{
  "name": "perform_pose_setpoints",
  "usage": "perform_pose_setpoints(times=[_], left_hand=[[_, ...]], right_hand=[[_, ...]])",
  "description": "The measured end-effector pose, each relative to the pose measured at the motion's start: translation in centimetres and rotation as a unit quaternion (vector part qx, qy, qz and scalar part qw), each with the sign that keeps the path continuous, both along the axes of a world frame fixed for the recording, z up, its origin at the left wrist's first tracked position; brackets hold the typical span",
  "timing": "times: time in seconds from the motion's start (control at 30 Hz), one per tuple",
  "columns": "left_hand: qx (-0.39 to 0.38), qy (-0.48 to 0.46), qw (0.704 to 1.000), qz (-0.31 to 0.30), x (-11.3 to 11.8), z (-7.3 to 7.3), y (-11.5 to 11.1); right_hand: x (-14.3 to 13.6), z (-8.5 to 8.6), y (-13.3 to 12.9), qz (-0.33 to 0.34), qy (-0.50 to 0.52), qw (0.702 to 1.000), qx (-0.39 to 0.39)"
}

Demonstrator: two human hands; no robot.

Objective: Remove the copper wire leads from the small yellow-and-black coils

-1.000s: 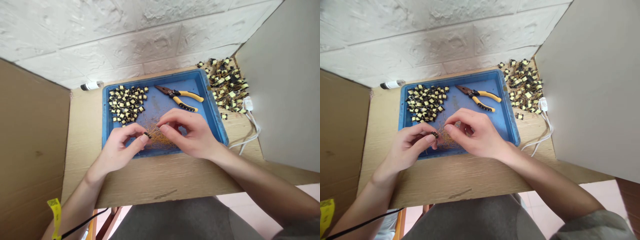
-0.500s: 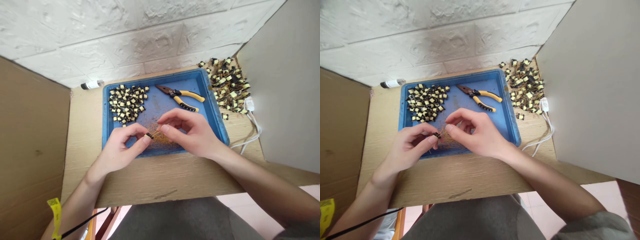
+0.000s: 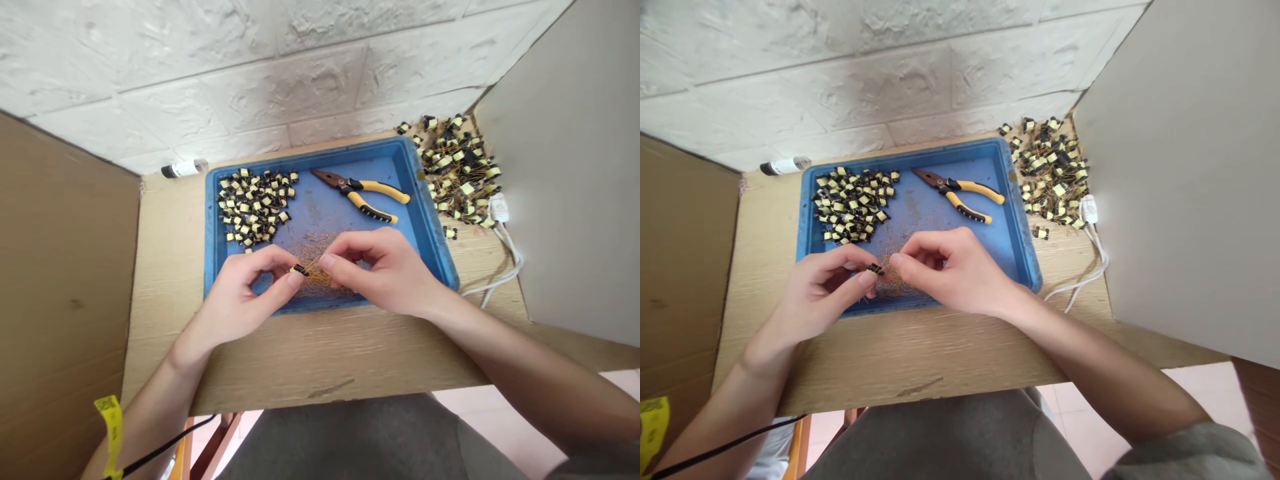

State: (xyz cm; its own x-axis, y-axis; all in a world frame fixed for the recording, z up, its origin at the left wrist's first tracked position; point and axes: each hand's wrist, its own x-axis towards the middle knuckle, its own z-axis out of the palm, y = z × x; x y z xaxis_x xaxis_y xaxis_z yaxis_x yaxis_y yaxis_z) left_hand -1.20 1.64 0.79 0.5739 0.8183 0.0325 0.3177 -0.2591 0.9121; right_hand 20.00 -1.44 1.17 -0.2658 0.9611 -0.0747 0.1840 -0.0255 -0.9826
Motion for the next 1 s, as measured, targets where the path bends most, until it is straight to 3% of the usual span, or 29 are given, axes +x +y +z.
perform_pose_setpoints(times=[0.6,1.0], left_hand=[[-0.009,0.025,1.000,-0.010,0.15,0.34,-0.02],[-0.026,0.032,0.999,-0.007,0.22,0.46,0.05]], right_hand=[[0.00,-0.38,-0.14,-0.028,-0.027,0.997,0.068],[0.02,-0.67,0.04,-0.011,-0.021,0.999,0.028]])
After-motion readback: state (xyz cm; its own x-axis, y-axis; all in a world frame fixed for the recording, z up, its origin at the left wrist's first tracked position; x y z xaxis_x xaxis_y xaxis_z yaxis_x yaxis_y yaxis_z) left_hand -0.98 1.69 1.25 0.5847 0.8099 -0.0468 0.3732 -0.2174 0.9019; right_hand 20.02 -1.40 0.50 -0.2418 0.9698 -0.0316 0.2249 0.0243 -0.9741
